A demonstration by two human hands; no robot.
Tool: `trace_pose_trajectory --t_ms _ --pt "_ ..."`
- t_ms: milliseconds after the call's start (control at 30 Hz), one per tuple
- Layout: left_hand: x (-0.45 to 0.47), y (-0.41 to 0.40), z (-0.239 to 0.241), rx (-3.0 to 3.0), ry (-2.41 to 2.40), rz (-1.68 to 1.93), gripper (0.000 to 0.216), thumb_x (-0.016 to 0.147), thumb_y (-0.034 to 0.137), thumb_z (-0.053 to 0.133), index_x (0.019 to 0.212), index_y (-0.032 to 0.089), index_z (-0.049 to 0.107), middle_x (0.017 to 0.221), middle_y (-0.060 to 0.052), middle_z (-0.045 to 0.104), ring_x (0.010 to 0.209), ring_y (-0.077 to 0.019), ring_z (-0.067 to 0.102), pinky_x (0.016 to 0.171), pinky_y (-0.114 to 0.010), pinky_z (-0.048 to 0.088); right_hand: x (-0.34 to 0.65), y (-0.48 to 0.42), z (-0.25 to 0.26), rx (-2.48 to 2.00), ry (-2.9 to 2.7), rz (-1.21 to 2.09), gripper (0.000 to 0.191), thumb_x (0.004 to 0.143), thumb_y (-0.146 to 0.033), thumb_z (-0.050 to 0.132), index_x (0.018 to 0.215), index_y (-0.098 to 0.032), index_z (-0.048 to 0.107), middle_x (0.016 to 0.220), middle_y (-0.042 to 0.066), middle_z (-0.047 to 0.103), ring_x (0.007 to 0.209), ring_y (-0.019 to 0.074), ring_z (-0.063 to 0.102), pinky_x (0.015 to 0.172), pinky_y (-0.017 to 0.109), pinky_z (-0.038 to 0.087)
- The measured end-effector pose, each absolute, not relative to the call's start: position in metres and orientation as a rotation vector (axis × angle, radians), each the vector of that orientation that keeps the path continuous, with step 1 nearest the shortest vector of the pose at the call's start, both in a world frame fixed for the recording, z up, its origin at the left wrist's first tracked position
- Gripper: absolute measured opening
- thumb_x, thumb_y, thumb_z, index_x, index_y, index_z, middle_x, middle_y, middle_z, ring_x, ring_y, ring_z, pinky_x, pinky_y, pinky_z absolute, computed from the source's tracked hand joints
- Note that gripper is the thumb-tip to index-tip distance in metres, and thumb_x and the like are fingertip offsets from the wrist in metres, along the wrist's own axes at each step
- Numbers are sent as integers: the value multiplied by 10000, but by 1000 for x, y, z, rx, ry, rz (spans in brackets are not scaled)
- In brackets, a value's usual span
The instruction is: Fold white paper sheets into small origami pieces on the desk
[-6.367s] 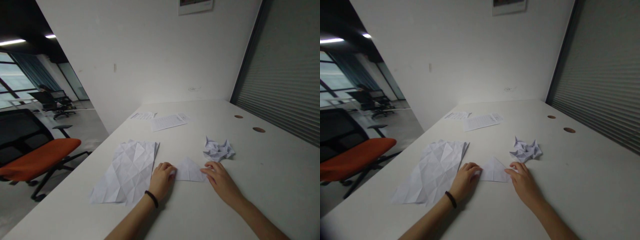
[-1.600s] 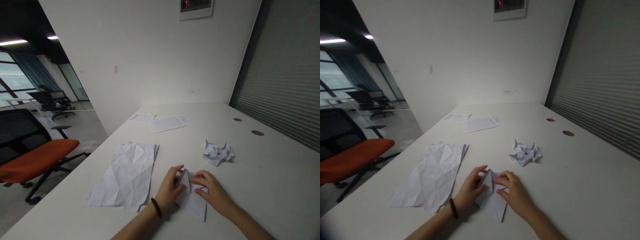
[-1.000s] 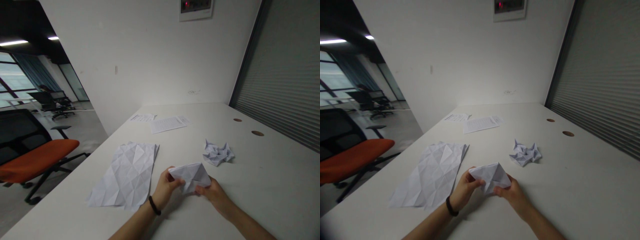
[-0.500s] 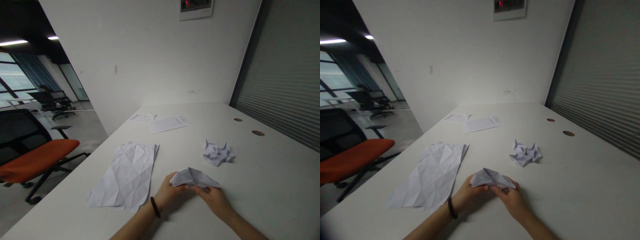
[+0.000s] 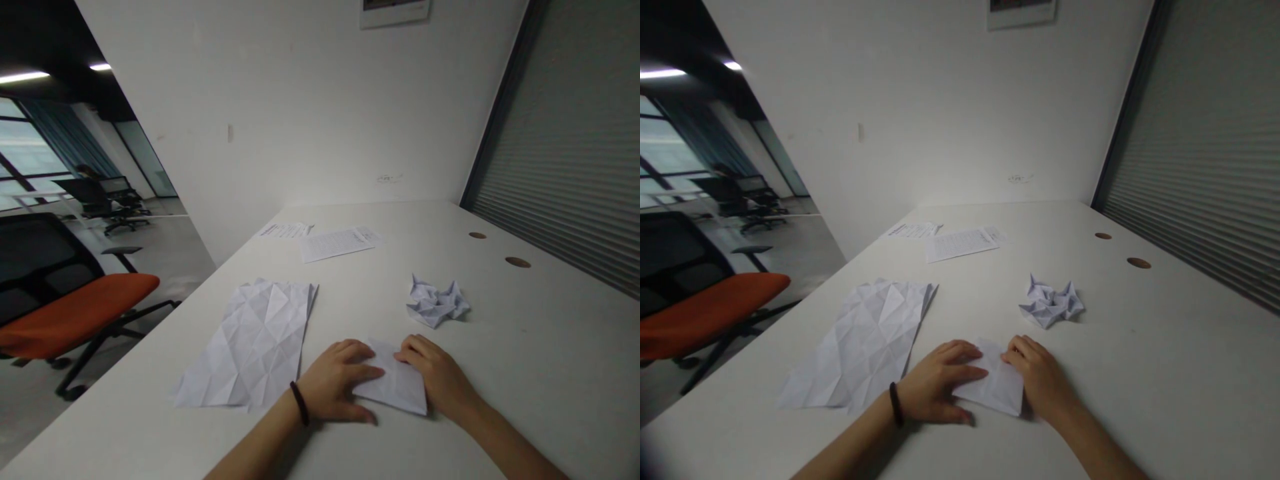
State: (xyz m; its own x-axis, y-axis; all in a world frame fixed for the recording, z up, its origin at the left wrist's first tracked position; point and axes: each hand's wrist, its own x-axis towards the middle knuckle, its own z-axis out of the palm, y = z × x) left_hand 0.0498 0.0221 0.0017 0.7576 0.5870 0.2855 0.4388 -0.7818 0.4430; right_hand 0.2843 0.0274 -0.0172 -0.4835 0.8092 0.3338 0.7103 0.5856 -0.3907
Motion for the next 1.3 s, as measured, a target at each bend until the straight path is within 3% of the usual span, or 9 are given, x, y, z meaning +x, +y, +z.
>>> trace_pose_trajectory --t_ms 133,233,433,667,767,900,1067,1300 --pt "56 22 -7 2658 894 538 305 726 313 664 1019 234 629 1129 -55 555 1027 -226 486 896 -356 375 281 23 -12 -1147 -2383 461 275 727 -38 502 873 -204 664 882 55 573 859 183 523 745 292 435" --pt "54 23 -6 2665 980 528 251 720 171 640 961 239 653 1070 -30 596 981 -215 505 852 -341 399 283 21 -6 -1114 -2363 573 269 695 -60 547 888 -208 661 923 53 576 897 184 518 794 297 427" --pt "53 23 -2 2586 1054 589 168 817 322 570 893 209 669 987 -32 642 902 -199 557 800 -316 419 286 25 -8 -1106 -2218 706 146 793 -202 532 884 -209 646 861 47 641 849 183 565 765 297 448" --pt "61 23 -6 2467 1293 612 224 885 265 456 826 173 651 768 -35 655 721 -170 591 689 -272 447 281 31 -26 -1255 -2003 734 229 853 -333 445 965 -189 582 781 40 635 722 172 590 682 282 469" --pt "63 22 -10 2372 1368 663 184 842 202 505 992 178 609 850 -42 650 778 -177 588 731 -286 459 279 33 -32 -1284 -1950 745 265 841 -293 450 1067 -172 518 690 6 600 622 151 567 617 262 472" --pt "64 21 -17 2264 1321 835 491 772 103 526 1241 208 428 1044 -53 595 924 -171 557 831 -296 455 278 34 -35 -1234 -1996 643 303 812 -210 468 1107 -210 537 897 44 585 652 132 556 627 260 487" --pt "65 20 -18 2420 1275 768 369 757 63 504 1069 238 595 1106 -60 575 1011 -209 523 892 -364 426 278 33 -33 -1195 -2154 491 299 824 -129 426 1008 -228 641 1037 74 540 857 171 557 784 325 477" --pt "67 19 -15 2507 1311 674 343 723 98 579 1040 226 611 1120 -63 578 1042 -240 504 902 -411 405 276 26 -24 -1229 -2300 371 307 804 -163 498 1086 -214 610 1082 94 550 984 218 506 879 400 439"
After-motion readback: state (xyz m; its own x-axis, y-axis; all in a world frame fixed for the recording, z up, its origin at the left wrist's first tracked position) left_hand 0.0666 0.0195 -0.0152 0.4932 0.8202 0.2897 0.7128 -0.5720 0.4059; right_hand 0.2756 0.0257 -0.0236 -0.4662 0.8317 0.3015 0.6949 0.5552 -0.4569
